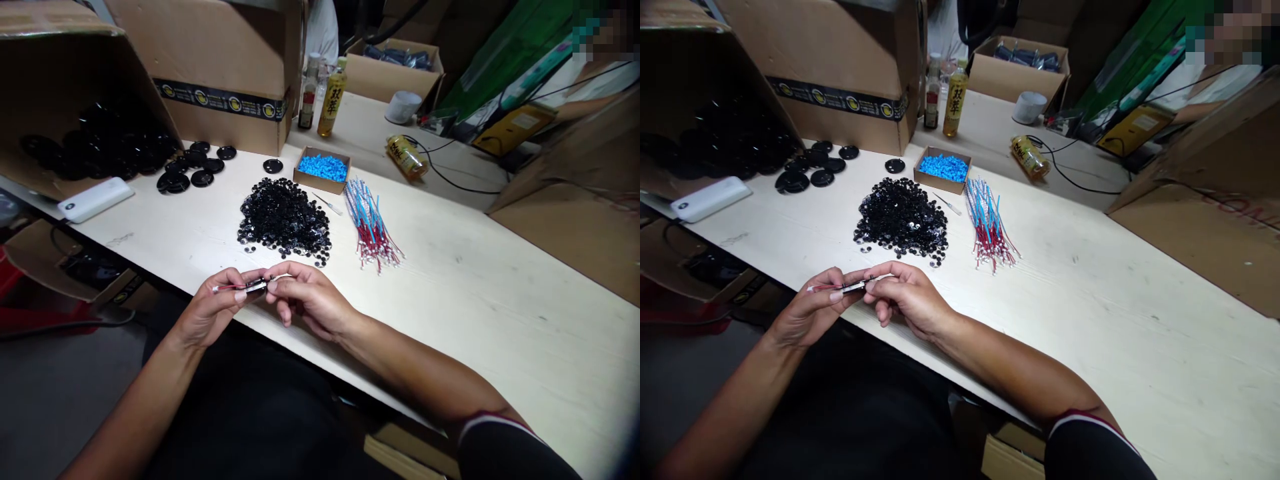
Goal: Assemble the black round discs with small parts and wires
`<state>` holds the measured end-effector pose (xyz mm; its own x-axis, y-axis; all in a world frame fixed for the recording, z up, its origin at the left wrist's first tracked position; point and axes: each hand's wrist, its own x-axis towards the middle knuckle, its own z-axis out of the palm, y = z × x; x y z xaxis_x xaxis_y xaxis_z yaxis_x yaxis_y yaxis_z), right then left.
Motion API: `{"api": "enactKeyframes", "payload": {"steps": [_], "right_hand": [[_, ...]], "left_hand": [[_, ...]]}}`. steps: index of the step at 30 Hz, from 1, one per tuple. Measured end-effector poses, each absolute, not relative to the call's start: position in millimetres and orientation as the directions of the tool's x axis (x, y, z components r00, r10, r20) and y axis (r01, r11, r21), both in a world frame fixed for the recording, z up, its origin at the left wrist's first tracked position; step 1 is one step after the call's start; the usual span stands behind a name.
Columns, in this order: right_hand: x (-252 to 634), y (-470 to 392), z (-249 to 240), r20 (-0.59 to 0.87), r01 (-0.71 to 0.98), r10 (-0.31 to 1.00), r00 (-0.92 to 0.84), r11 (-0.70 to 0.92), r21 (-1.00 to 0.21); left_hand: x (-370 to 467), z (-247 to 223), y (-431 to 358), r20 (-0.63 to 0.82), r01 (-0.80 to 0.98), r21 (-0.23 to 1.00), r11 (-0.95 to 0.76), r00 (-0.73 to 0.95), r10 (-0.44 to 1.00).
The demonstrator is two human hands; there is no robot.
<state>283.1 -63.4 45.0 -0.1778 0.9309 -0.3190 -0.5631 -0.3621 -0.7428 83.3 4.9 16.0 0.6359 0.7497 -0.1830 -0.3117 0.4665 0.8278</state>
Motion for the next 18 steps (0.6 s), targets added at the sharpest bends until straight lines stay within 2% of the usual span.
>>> {"api": "enactKeyframes", "payload": {"steps": [6, 11, 15, 18], "right_hand": [[282.8, -64.2, 43.5, -0.288, -0.502, 0.940, -0.184, -0.342, -0.794], [287.3, -60.9, 26.8, -0.239, -0.350, 0.968, -0.076, -0.251, -0.902], [291.7, -50.3, 0.1, -0.102, -0.122, 0.984, 0.144, -0.085, -0.989], [292.9, -42.5, -18.1, -0.026, -0.007, 0.979, 0.201, -0.025, -1.000]], "left_hand": [[78.9, 7.8, 6.8, -0.237, -0.365, 0.751, 0.551, 0.630, 0.740], [66.2, 8.9, 14.4, -0.197, -0.424, 0.773, 0.472, 0.546, 0.814], [37.0, 12.5, 22.7, -0.176, -0.473, 0.804, 0.359, 0.387, 0.905], [0.0, 12.0, 28.0, -0.188, -0.473, 0.848, 0.238, 0.151, 0.970]]}}
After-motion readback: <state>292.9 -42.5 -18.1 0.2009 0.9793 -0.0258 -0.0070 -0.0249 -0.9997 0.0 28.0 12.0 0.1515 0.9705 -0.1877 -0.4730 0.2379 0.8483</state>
